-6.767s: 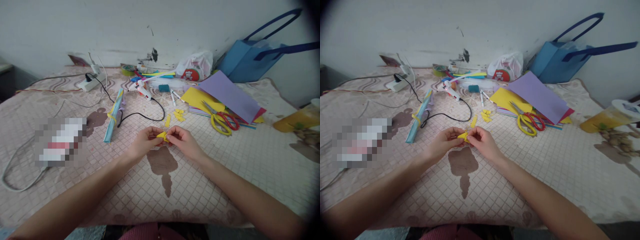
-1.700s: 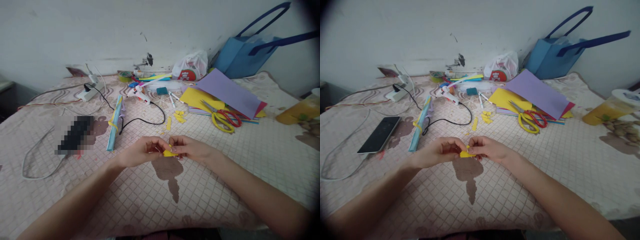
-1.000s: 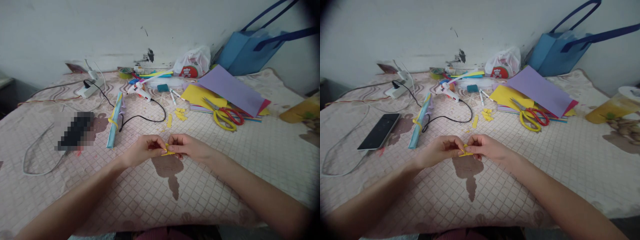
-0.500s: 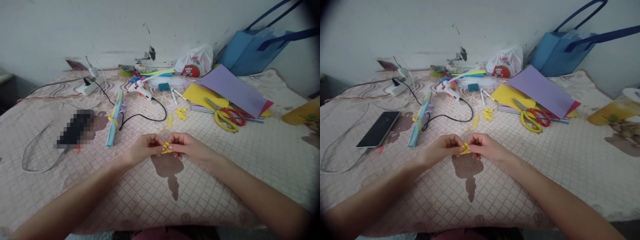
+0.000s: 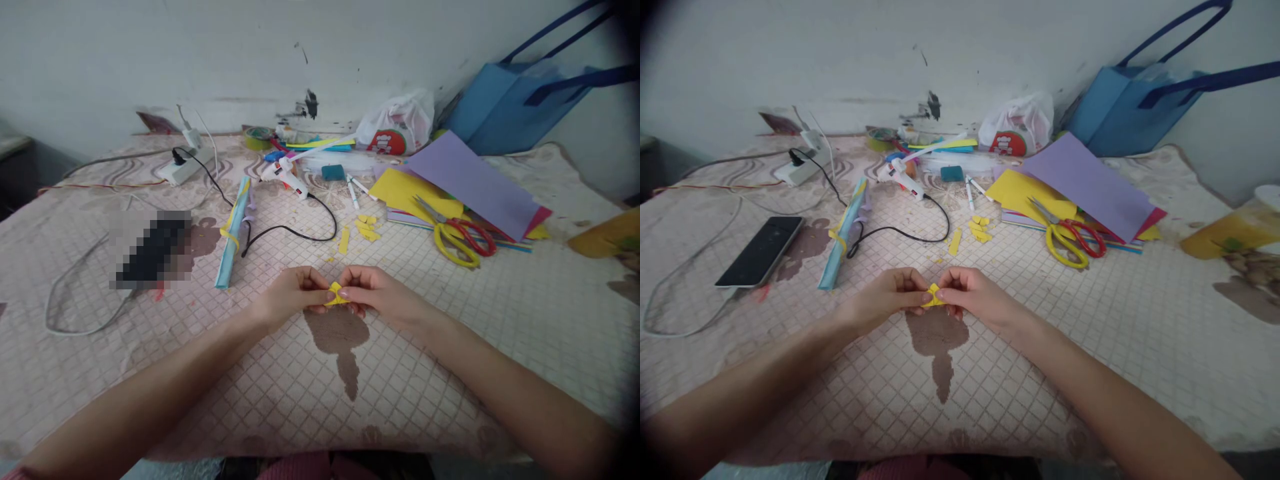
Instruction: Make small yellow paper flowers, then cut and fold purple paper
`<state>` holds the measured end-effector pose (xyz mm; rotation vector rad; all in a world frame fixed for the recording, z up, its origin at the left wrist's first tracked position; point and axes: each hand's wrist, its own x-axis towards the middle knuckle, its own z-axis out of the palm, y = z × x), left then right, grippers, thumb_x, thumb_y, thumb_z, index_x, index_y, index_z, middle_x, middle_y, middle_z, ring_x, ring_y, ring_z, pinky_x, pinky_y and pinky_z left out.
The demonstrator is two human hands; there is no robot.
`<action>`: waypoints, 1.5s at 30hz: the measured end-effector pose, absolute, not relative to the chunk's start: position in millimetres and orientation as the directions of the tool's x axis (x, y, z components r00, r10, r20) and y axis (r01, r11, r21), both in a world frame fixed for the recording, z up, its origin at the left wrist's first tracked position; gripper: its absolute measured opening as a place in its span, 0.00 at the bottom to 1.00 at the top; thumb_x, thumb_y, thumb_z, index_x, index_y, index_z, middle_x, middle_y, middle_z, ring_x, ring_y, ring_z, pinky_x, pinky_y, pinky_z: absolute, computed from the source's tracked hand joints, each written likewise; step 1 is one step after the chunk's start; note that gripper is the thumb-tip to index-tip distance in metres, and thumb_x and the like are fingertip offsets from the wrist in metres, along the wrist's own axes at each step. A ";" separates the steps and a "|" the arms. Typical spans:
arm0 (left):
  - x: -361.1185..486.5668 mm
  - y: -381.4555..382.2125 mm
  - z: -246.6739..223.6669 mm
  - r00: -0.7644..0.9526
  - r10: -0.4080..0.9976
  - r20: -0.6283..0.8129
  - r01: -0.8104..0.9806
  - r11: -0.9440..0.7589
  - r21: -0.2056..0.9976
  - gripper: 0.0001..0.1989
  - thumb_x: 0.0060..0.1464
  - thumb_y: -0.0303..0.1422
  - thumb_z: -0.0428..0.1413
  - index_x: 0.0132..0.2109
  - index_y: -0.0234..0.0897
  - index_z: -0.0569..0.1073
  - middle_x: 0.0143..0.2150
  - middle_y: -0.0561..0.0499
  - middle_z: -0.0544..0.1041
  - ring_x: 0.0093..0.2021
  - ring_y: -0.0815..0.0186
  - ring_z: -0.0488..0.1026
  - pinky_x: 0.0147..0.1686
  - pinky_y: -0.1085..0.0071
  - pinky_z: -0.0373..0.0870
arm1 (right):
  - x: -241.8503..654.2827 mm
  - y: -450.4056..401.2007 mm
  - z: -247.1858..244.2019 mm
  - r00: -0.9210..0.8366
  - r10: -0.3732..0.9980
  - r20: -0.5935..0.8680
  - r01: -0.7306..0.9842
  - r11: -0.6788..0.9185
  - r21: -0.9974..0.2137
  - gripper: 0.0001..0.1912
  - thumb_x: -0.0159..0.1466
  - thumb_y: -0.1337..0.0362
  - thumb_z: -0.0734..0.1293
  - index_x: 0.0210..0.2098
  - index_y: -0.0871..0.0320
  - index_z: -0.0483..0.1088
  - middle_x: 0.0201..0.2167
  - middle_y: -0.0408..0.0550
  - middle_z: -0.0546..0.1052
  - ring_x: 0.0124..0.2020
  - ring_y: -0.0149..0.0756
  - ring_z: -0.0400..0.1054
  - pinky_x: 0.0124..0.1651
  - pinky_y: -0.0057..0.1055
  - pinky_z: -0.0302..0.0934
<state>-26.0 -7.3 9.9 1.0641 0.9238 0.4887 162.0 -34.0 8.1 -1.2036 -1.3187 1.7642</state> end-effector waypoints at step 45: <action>-23.6 -9.1 4.0 0.528 0.798 -0.289 -0.055 0.372 0.927 0.13 0.44 0.29 0.64 0.37 0.31 0.71 0.33 0.49 0.77 0.30 0.72 0.73 0.33 0.73 0.68 | 157.8 -36.4 9.5 -0.370 0.879 -0.302 0.044 -0.307 -0.951 0.10 0.55 0.61 0.70 0.27 0.59 0.66 0.24 0.40 0.71 0.21 0.23 0.62 0.22 0.22 0.59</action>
